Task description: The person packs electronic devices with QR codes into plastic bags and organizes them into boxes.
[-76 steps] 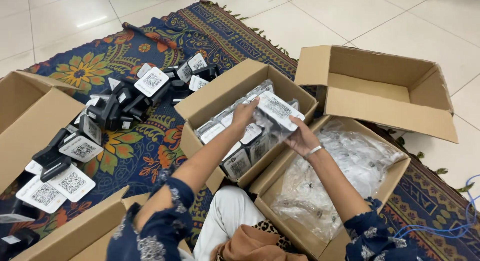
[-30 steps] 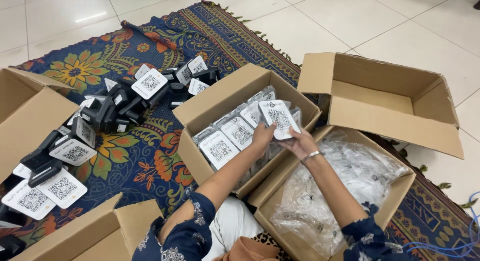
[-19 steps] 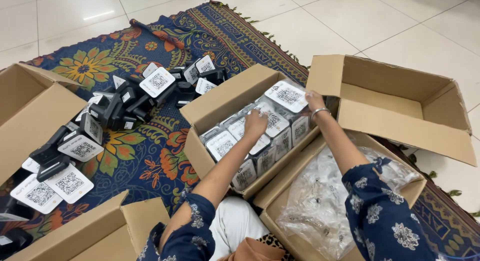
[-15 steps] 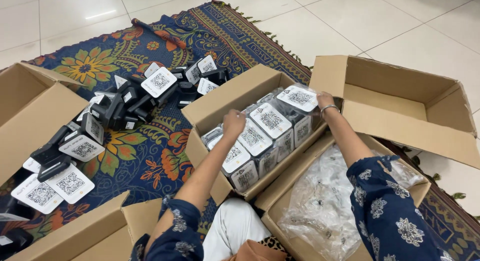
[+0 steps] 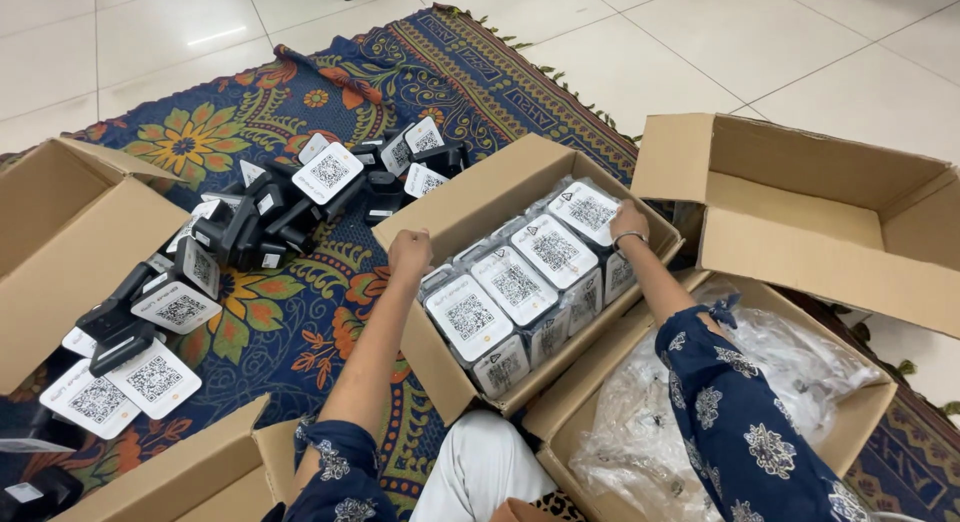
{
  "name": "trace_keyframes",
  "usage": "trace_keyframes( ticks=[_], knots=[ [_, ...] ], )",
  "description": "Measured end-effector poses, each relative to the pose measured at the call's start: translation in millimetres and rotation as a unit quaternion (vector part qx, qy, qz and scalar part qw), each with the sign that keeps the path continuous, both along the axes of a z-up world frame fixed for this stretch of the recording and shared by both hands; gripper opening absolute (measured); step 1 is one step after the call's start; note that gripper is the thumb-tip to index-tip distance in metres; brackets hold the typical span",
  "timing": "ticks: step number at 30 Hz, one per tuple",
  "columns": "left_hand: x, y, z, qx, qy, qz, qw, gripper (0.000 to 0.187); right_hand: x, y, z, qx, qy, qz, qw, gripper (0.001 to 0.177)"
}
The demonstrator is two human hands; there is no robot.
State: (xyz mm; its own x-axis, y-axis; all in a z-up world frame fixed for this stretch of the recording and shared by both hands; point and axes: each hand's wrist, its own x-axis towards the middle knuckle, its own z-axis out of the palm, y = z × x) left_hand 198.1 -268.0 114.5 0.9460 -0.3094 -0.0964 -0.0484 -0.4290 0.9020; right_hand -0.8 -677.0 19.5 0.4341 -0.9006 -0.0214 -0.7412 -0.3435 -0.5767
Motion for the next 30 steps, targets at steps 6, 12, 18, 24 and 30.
trace_keyframes(
  ticks=[6,12,18,24,30],
  knots=[
    [-1,-11,-24,0.084,-0.004,-0.020,0.996,0.046,-26,49,10,-0.290,0.173,0.068,0.939,0.024],
    [-7,-26,-52,0.086,-0.086,-0.069,0.990,0.047,-28,39,-15,-0.250,0.093,0.088,0.960,0.028],
    [-59,-36,-2,0.101,0.018,-0.091,0.991,0.048,-45,15,-19,-0.170,-0.049,0.161,0.971,0.062],
    [-123,-56,8,-0.017,0.047,-0.253,0.966,0.038,-172,176,80,-0.096,-0.338,0.152,0.924,0.033],
    [-205,-76,-11,-0.080,0.074,-0.413,0.904,0.033,-276,231,47,-0.034,-0.240,0.122,0.962,0.018]
  ],
)
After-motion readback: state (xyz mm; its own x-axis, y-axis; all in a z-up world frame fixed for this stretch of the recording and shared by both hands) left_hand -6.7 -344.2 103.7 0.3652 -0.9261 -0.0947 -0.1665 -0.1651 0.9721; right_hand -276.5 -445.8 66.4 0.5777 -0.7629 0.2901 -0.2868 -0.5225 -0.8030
